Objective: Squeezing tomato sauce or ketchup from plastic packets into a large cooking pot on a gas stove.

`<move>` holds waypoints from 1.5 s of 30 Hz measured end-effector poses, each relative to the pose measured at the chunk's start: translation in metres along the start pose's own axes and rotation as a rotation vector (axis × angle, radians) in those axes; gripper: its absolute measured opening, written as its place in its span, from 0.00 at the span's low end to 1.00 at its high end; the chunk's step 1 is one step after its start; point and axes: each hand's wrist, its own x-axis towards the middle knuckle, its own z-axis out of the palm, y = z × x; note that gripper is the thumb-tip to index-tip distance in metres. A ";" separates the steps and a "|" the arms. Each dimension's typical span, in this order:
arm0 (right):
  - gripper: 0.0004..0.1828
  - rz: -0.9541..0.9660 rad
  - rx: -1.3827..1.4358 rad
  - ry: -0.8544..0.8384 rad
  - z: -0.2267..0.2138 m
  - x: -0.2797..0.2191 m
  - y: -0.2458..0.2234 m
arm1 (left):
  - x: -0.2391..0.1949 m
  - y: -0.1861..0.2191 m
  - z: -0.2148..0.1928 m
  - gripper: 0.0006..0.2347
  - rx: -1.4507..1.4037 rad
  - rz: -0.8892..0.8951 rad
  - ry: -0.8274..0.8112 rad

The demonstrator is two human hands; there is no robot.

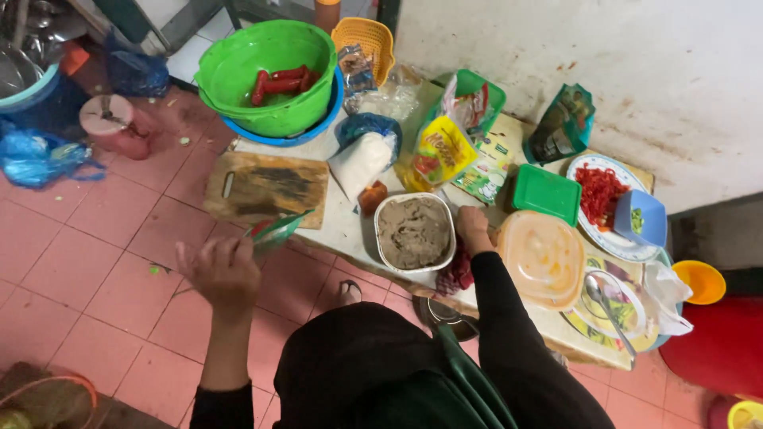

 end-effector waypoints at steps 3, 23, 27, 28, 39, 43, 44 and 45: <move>0.18 0.074 -0.076 0.064 -0.025 -0.044 -0.010 | 0.030 -0.001 0.062 0.05 -0.028 -0.018 -0.020; 0.25 -0.212 0.790 1.063 -0.230 -0.259 -0.185 | 0.085 -0.060 0.160 0.03 -0.511 -0.028 -0.243; 0.27 -0.669 0.512 0.888 -0.196 -0.308 -0.288 | 0.076 -0.076 0.177 0.05 -0.577 0.061 -0.284; 0.27 -0.665 0.507 0.891 -0.203 -0.324 -0.303 | 0.075 -0.079 0.183 0.05 -0.583 0.061 -0.281; 0.28 -0.554 0.331 0.565 -0.192 -0.371 -0.373 | 0.070 -0.092 0.214 0.03 -0.700 0.167 -0.218; 0.30 -0.495 0.338 0.540 -0.198 -0.355 -0.398 | 0.079 -0.094 0.213 0.03 -0.776 0.193 -0.203; 0.30 -0.510 0.443 0.486 -0.203 -0.349 -0.404 | 0.078 -0.095 0.214 0.02 -0.791 0.203 -0.221; 0.29 -0.524 0.548 0.433 -0.208 -0.343 -0.410 | 0.076 -0.097 0.214 0.01 -0.806 0.212 -0.240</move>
